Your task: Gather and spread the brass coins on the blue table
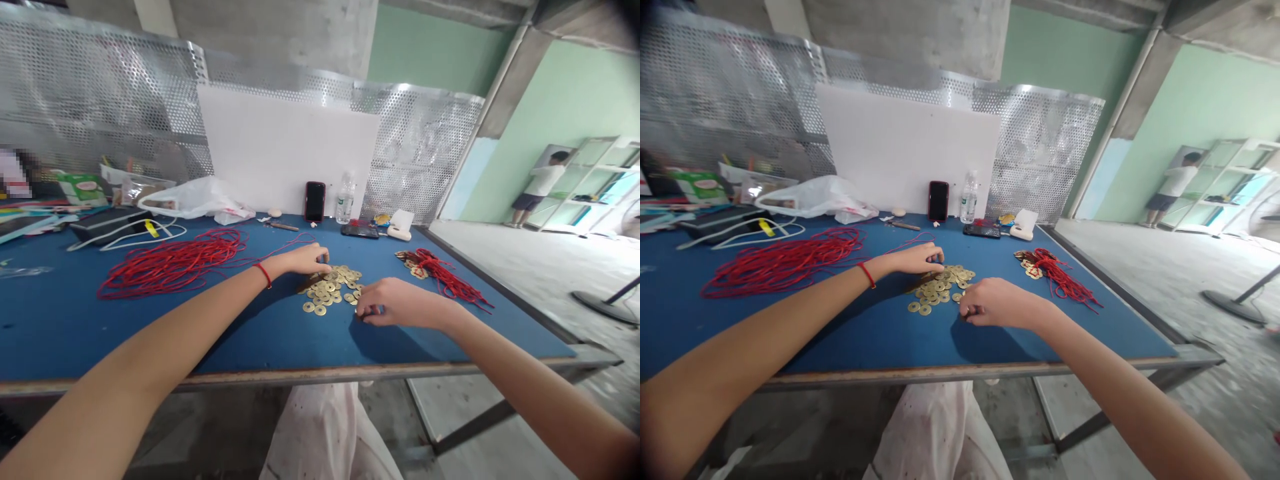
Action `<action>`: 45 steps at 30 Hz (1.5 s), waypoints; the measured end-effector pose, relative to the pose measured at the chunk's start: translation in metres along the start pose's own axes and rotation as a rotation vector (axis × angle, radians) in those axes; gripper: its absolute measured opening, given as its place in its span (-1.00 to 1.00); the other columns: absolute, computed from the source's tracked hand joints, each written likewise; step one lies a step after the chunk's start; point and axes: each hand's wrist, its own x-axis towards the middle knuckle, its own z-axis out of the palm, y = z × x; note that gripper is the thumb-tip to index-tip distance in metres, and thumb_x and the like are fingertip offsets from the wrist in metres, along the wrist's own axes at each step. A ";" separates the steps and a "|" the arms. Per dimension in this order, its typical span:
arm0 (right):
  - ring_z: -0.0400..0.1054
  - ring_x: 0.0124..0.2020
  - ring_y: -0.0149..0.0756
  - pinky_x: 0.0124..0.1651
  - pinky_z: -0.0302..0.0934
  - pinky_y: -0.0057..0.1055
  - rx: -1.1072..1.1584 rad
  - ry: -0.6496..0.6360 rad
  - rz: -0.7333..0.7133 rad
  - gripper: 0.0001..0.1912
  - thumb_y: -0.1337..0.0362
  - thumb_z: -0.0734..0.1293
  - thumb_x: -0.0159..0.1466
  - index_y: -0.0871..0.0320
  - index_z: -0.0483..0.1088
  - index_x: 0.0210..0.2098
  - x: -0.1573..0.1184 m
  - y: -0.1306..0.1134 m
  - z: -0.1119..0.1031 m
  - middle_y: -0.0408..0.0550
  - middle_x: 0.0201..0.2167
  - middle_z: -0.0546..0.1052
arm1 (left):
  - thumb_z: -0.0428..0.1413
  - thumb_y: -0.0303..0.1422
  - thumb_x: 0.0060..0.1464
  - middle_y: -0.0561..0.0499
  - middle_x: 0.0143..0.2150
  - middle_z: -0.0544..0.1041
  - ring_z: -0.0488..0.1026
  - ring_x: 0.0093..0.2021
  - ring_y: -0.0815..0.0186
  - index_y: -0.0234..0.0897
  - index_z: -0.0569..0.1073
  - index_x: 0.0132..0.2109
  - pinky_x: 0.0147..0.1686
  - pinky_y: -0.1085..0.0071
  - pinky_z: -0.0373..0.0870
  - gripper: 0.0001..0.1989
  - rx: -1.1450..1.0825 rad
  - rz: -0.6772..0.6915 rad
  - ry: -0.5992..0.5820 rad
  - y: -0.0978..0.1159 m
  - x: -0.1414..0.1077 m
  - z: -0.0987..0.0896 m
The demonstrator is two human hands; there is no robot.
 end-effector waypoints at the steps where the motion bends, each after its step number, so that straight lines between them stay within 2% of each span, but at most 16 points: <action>1: 0.34 -0.40 -0.42 -0.30 0.10 -0.49 -0.005 0.013 -0.008 -0.86 0.39 0.28 0.23 0.15 0.50 -0.28 0.001 0.001 0.001 -0.11 -0.40 0.52 | 0.01 -0.08 0.10 -0.08 -0.19 0.41 0.37 -0.15 0.21 -0.30 0.45 -0.15 -0.11 0.41 0.25 -0.62 0.003 0.006 -0.005 -0.001 0.000 0.000; 4: 0.31 -0.43 -0.42 -0.32 0.08 -0.50 -0.009 0.049 -0.019 -0.84 0.41 0.26 0.23 0.17 0.49 -0.27 0.007 0.010 0.006 -0.12 -0.43 0.50 | -0.04 -0.02 0.14 -0.09 -0.15 0.41 0.35 -0.06 0.20 -0.30 0.44 -0.12 0.00 0.39 0.20 -0.56 0.016 0.026 -0.048 0.001 -0.001 -0.007; 8: 0.31 -0.39 -0.42 -0.30 0.06 -0.50 -0.070 0.087 -0.015 -0.82 0.46 0.27 0.20 0.16 0.45 -0.23 0.018 0.026 0.014 -0.12 -0.38 0.50 | 0.02 0.07 0.07 -0.11 0.00 0.42 0.30 0.07 0.15 -0.26 0.43 0.00 0.06 0.41 0.16 -0.45 0.016 0.023 -0.199 0.015 -0.003 -0.023; 11: 0.32 -0.34 -0.39 -0.29 0.06 -0.47 -0.200 0.108 0.027 -0.81 0.43 0.22 0.26 0.15 0.43 -0.21 0.022 0.033 0.017 -0.07 -0.27 0.50 | 0.15 0.15 -0.12 -0.16 0.18 0.33 0.25 0.16 0.07 -0.21 0.29 0.21 0.10 0.40 0.14 -0.18 -0.008 0.009 -0.272 0.027 -0.012 -0.029; 14: 0.35 -0.22 -0.30 -0.20 0.12 -0.42 -0.283 0.157 0.050 -0.76 0.29 0.15 0.36 0.14 0.42 -0.12 0.016 0.036 0.016 0.01 -0.20 0.49 | 0.24 0.16 -0.26 -0.20 0.29 0.21 0.14 0.26 0.00 -0.20 0.09 0.34 0.19 0.34 0.06 0.08 -0.018 0.040 -0.286 0.032 -0.033 -0.024; 16: 0.33 -0.03 -0.19 -0.01 0.15 -0.31 -0.282 0.218 0.074 -0.64 0.14 0.12 0.38 0.17 0.35 0.04 0.006 0.039 0.016 0.11 -0.04 0.46 | 0.24 0.17 -0.24 -0.20 0.38 0.03 0.00 0.34 0.00 -0.21 -0.04 0.39 0.25 0.32 -0.05 0.16 -0.022 0.037 -0.249 0.031 -0.053 -0.017; 18: 0.18 0.19 -0.06 0.19 0.05 -0.15 -0.251 0.230 0.142 -0.39 -0.05 0.13 0.35 0.24 0.19 0.22 -0.006 0.045 0.019 0.23 0.17 0.32 | 0.15 0.20 -0.12 -0.19 0.41 -0.09 -0.08 0.37 0.03 -0.23 -0.14 0.41 0.28 0.32 -0.14 0.12 0.004 -0.011 -0.222 0.028 -0.072 -0.008; 20: -0.01 0.33 0.04 0.29 -0.08 -0.03 -0.190 0.138 0.245 -0.18 -0.19 0.09 0.30 0.31 0.03 0.32 -0.016 0.051 0.026 0.30 0.31 0.12 | 0.01 0.22 0.01 -0.19 0.42 -0.14 -0.15 0.39 0.06 -0.26 -0.14 0.41 0.29 0.29 -0.20 0.02 0.043 -0.061 -0.182 0.026 -0.085 0.001; 22: -0.16 0.38 0.08 0.33 -0.16 0.03 -0.117 0.026 0.325 -0.10 -0.23 -0.01 0.30 0.36 -0.08 0.36 -0.020 0.056 0.033 0.33 0.36 -0.02 | -0.10 0.22 0.08 -0.17 0.42 -0.17 -0.21 0.40 0.06 -0.28 -0.12 0.41 0.30 0.24 -0.26 -0.05 0.089 -0.102 -0.149 0.025 -0.091 0.009; 24: -0.24 0.40 0.07 0.35 -0.22 0.05 -0.074 -0.026 0.365 -0.08 -0.23 -0.08 0.31 0.41 -0.15 0.37 -0.019 0.057 0.041 0.34 0.38 -0.12 | -0.15 0.23 0.10 -0.16 0.43 -0.20 -0.23 0.40 0.05 -0.27 -0.12 0.41 0.31 0.17 -0.29 -0.07 0.127 -0.132 -0.135 0.026 -0.089 0.017; 26: -0.29 0.41 0.08 0.36 -0.26 0.06 -0.068 -0.022 0.376 -0.05 -0.24 -0.10 0.30 0.44 -0.18 0.37 -0.014 0.055 0.046 0.35 0.39 -0.16 | -0.17 0.23 0.11 -0.16 0.43 -0.22 -0.25 0.40 0.04 -0.27 -0.14 0.42 0.30 0.12 -0.29 -0.07 0.145 -0.148 -0.135 0.029 -0.083 0.022; 36: -0.25 0.40 0.11 0.32 -0.19 0.13 -0.059 0.086 0.315 -0.08 -0.21 -0.13 0.32 0.44 -0.16 0.36 0.028 0.033 0.058 0.38 0.37 -0.10 | -0.27 0.22 0.14 -0.22 0.42 -0.22 -0.25 0.40 0.05 -0.38 -0.19 0.41 0.30 0.12 -0.26 -0.06 0.175 -0.110 -0.152 0.050 -0.057 0.030; 41: -0.24 0.40 0.07 0.34 -0.20 0.10 -0.031 0.183 0.265 -0.16 -0.12 -0.10 0.36 0.44 -0.19 0.36 0.038 0.036 0.066 0.36 0.38 -0.10 | -0.21 0.22 0.13 -0.26 0.41 -0.11 -0.15 0.39 0.02 -0.38 -0.15 0.41 0.28 0.12 -0.18 -0.06 0.114 -0.046 -0.072 0.056 -0.040 0.035; 45: -0.21 0.40 0.02 0.36 -0.18 -0.02 0.043 0.337 0.259 -0.13 -0.12 -0.01 0.34 0.48 -0.23 0.36 0.041 0.048 0.072 0.41 0.37 -0.09 | -0.12 0.17 0.14 -0.24 0.35 0.10 0.10 0.30 0.04 -0.34 -0.02 0.37 0.24 0.17 0.00 -0.14 0.014 0.100 0.020 0.052 -0.024 0.037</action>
